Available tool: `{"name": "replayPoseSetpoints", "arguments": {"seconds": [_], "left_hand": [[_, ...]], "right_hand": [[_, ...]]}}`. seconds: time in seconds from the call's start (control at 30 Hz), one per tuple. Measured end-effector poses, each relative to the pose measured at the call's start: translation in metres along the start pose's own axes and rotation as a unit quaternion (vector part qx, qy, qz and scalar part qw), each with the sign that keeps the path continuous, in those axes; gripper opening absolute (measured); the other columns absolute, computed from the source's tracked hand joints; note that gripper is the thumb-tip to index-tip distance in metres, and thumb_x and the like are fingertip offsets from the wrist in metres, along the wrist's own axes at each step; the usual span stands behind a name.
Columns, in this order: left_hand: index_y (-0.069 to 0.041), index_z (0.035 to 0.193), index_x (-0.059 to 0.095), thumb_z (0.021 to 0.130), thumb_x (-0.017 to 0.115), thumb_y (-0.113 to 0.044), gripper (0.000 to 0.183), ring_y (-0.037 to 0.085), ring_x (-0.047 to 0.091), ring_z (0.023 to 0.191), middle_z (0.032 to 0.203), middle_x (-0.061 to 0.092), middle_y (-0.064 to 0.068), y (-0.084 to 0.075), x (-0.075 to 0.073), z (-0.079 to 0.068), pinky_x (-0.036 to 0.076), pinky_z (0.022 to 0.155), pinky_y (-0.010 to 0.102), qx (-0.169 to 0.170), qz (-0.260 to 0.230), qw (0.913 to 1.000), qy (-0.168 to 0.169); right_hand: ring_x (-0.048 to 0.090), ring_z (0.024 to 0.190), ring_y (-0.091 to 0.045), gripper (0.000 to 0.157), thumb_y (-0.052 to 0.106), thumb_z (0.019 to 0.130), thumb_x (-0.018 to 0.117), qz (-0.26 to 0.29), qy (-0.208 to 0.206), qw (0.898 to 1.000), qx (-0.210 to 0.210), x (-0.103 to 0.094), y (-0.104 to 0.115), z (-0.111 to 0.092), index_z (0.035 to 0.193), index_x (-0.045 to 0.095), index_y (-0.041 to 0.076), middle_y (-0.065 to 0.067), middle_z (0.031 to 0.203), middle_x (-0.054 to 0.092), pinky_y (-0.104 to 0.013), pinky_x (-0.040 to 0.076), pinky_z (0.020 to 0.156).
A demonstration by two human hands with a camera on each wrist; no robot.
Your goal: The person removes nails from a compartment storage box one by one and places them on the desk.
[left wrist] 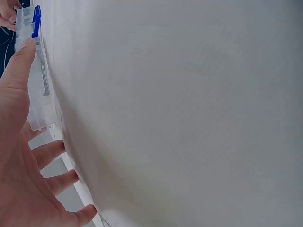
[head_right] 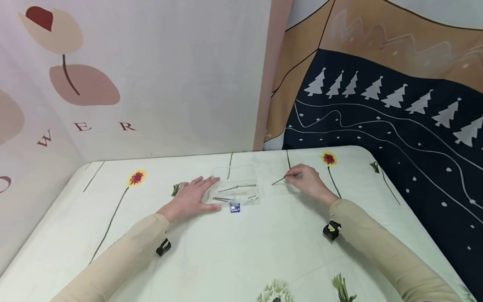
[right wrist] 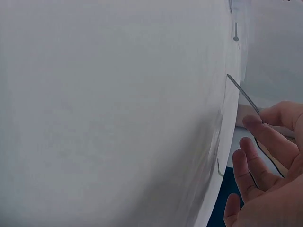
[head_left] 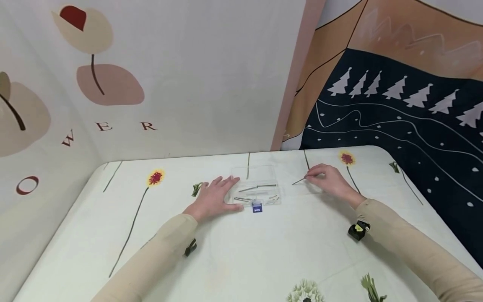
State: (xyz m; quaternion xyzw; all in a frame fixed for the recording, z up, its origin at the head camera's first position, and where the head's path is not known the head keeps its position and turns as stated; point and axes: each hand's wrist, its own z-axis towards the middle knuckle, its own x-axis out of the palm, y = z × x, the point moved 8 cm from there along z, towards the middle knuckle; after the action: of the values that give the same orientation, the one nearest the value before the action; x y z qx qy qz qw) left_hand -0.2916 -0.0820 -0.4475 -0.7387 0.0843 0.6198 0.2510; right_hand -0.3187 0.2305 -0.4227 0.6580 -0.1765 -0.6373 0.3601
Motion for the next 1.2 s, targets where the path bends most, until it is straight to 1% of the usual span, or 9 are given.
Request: {"name": "replayPoseSetpoints", "arguments": {"seconds": [0.23,0.6,0.87,1.0,1.1,1.2], "left_hand": [[-0.021,0.153,0.030,0.079,0.061,-0.069,0.094,0.040,0.024,0.140,0.155,0.031,0.009,0.000,0.000,-0.001,0.020,0.103,0.068,-0.002,-0.005,1.0000,0.003],[-0.021,0.153,0.030,0.080,0.064,-0.066,0.093,0.040,0.023,0.140,0.155,0.030,0.010,0.001,0.000,0.000,0.018,0.104,0.069,-0.004,-0.019,0.9998,0.009],[-0.020,0.153,0.029,0.080,0.065,-0.064,0.094,0.040,0.020,0.141,0.155,0.028,0.011,0.001,0.001,-0.002,0.015,0.104,0.069,0.000,-0.037,0.9992,0.014],[-0.021,0.154,0.027,0.080,0.064,-0.065,0.094,0.040,0.018,0.142,0.156,0.026,0.011,0.001,0.001,-0.002,0.013,0.105,0.069,0.000,-0.042,0.9989,0.020],[-0.021,0.155,0.022,0.081,0.063,-0.065,0.096,0.039,0.016,0.143,0.157,0.025,0.010,0.002,0.002,-0.002,0.010,0.106,0.068,-0.003,-0.051,0.9983,0.026],[-0.021,0.156,0.017,0.082,0.062,-0.065,0.097,0.037,0.013,0.144,0.157,0.024,0.009,0.003,0.003,-0.002,0.007,0.107,0.067,-0.010,-0.064,0.9973,0.033]], "right_hand": [[0.054,0.110,-0.035,0.018,0.009,0.093,0.063,-0.008,0.000,1.000,0.008,-0.003,-0.008,0.002,0.104,0.073,-0.002,-0.019,0.113,0.063,-0.050,0.041,0.094],[0.053,0.110,-0.036,0.017,0.008,0.093,0.062,0.010,0.000,1.000,0.012,-0.006,-0.011,-0.002,0.102,0.073,-0.002,-0.019,0.113,0.062,-0.051,0.040,0.095],[0.053,0.110,-0.035,0.018,0.007,0.093,0.061,0.019,-0.008,1.000,-0.002,-0.006,-0.002,-0.010,0.104,0.073,-0.001,-0.019,0.116,0.061,-0.050,0.040,0.093],[0.052,0.112,-0.035,0.017,0.007,0.093,0.061,0.020,-0.010,1.000,-0.006,-0.001,0.003,-0.012,0.103,0.073,0.000,-0.019,0.114,0.062,-0.053,0.039,0.094],[0.051,0.114,-0.035,0.017,0.007,0.093,0.062,0.022,-0.010,1.000,-0.007,0.004,0.005,-0.011,0.102,0.074,0.000,-0.017,0.113,0.063,-0.054,0.038,0.094],[0.052,0.112,-0.035,0.016,0.006,0.092,0.063,0.030,-0.011,0.999,-0.021,0.010,0.011,-0.009,0.101,0.074,0.000,-0.017,0.111,0.064,-0.052,0.040,0.092]]}}
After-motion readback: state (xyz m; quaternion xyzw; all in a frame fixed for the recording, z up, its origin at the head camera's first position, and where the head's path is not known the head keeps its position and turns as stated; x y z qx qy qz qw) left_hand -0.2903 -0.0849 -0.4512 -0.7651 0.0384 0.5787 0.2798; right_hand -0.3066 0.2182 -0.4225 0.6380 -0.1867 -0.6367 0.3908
